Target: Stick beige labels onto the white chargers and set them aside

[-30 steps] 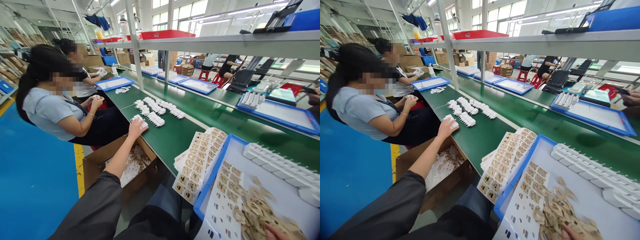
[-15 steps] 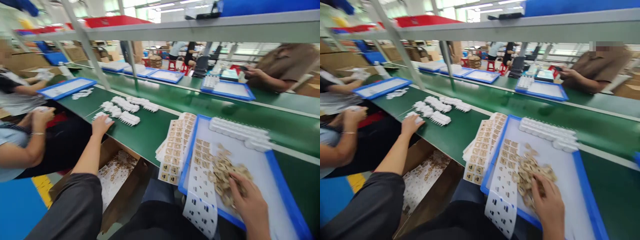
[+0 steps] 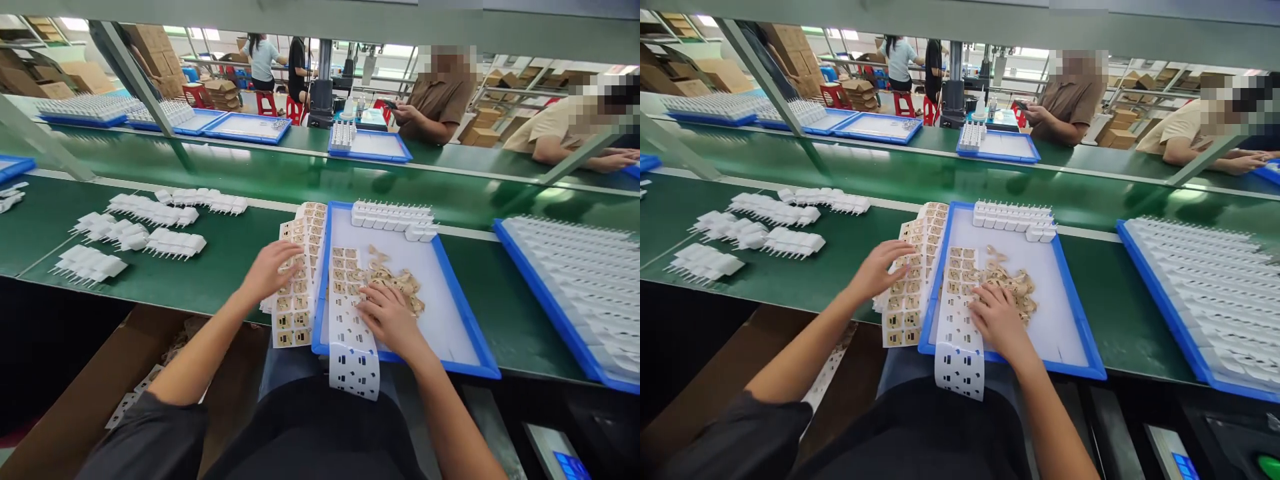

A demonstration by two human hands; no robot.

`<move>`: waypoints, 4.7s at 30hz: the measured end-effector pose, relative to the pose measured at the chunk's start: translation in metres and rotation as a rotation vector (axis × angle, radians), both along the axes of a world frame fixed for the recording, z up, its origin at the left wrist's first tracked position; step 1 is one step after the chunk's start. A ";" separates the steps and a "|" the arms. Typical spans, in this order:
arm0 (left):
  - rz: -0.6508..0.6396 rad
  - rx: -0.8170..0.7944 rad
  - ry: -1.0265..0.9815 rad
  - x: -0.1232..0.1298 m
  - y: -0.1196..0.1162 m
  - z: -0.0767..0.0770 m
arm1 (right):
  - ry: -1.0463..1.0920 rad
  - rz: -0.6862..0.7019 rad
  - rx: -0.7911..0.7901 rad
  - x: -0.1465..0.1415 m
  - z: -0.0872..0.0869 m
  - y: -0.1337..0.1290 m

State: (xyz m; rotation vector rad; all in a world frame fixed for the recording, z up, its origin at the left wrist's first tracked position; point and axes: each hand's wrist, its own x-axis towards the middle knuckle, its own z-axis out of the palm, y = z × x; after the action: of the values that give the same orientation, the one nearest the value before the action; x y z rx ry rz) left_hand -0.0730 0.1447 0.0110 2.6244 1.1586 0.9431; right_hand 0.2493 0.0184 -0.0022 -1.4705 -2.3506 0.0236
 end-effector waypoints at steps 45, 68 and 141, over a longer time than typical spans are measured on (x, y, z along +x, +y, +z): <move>-0.180 -0.137 0.444 0.119 -0.029 -0.024 | -0.048 -0.191 -0.124 -0.010 0.000 0.038; -0.197 -0.170 0.509 0.117 -0.028 -0.021 | 0.300 -0.049 -0.229 0.005 0.017 0.036; -0.173 -0.353 -0.527 0.063 -0.147 0.002 | 1.104 -0.006 -0.437 -0.055 0.053 -0.041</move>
State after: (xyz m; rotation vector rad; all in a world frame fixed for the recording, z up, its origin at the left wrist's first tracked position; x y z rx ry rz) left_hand -0.0099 -0.0026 0.0132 1.9912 0.8538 1.1696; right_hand 0.1943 -0.0225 0.0504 -1.1427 -1.4459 1.0970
